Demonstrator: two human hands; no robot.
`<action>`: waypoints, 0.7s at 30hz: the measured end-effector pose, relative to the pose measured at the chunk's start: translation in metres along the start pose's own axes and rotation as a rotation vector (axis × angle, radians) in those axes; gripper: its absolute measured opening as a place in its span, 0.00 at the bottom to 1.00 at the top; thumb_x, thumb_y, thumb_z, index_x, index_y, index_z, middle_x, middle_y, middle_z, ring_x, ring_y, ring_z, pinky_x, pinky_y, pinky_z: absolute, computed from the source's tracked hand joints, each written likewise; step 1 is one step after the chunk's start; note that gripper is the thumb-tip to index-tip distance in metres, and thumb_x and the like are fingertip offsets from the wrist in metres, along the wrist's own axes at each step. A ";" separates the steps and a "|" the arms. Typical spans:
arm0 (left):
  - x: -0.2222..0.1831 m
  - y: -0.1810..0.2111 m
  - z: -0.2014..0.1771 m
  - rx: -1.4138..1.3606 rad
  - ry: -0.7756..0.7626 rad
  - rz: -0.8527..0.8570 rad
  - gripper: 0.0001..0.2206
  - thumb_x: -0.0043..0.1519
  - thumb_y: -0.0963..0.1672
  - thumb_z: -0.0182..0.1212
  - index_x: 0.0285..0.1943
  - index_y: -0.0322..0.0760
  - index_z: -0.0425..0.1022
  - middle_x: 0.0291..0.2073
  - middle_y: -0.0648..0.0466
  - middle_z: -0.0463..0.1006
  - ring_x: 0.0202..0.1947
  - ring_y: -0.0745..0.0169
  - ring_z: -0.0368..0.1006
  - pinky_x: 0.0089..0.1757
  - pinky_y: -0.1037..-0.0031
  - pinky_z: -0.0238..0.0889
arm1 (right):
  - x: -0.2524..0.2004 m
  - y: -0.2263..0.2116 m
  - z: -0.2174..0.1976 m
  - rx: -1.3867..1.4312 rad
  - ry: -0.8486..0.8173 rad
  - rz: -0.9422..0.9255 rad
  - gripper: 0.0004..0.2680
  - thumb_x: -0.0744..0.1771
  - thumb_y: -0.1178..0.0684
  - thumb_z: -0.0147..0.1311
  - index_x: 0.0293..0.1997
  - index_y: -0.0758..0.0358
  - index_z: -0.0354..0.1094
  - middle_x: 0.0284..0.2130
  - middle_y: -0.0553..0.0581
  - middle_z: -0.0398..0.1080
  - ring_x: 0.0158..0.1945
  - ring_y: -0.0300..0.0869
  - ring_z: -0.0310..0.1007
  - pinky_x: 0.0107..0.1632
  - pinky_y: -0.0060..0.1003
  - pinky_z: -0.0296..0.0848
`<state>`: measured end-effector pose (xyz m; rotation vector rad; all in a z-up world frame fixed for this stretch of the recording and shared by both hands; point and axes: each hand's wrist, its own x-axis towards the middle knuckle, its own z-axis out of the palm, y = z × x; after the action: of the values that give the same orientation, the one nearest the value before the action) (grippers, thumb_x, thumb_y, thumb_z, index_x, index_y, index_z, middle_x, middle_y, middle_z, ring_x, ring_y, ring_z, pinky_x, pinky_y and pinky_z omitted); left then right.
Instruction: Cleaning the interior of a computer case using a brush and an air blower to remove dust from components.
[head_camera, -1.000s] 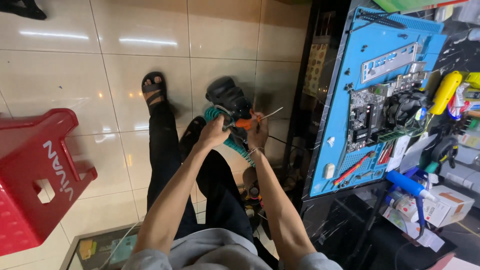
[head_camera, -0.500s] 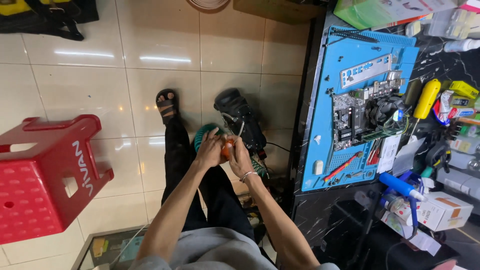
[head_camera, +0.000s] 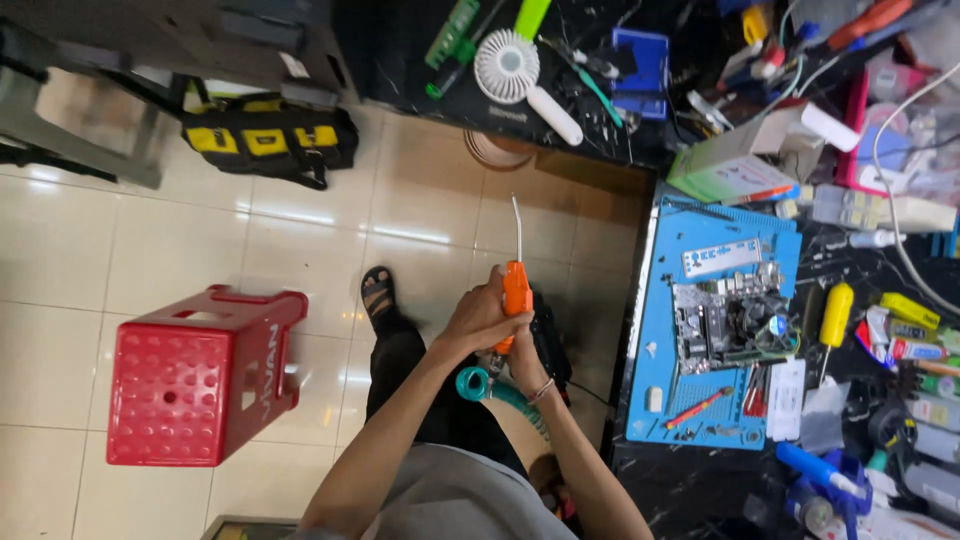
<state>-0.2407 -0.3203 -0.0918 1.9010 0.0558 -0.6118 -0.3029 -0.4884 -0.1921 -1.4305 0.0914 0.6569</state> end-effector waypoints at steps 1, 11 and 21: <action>-0.006 0.016 -0.019 0.005 0.021 0.008 0.33 0.58 0.55 0.66 0.64 0.33 0.58 0.47 0.28 0.82 0.50 0.20 0.80 0.53 0.35 0.69 | 0.002 -0.018 0.014 -0.006 -0.015 -0.016 0.26 0.75 0.32 0.27 0.71 0.60 0.67 0.57 0.60 0.75 0.56 0.45 0.73 0.61 0.48 0.75; -0.038 0.095 -0.222 -0.248 0.107 0.152 0.24 0.62 0.56 0.64 0.50 0.38 0.60 0.33 0.42 0.80 0.40 0.41 0.82 0.42 0.54 0.73 | 0.073 -0.237 0.135 -0.076 -0.182 -0.040 0.18 0.70 0.47 0.61 0.53 0.75 0.58 0.12 0.68 0.70 0.09 0.46 0.67 0.10 0.34 0.63; -0.027 0.098 -0.375 0.173 0.298 0.119 0.35 0.64 0.66 0.50 0.48 0.34 0.77 0.54 0.35 0.73 0.62 0.27 0.65 0.60 0.45 0.59 | 0.134 -0.396 0.266 -0.156 -0.148 -0.004 0.21 0.74 0.39 0.41 0.55 0.76 0.65 0.12 0.65 0.64 0.09 0.46 0.67 0.08 0.32 0.65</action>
<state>-0.0881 -0.0250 0.1097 2.1341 0.0823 -0.2562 -0.0924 -0.1913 0.1437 -1.5262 -0.0801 0.7782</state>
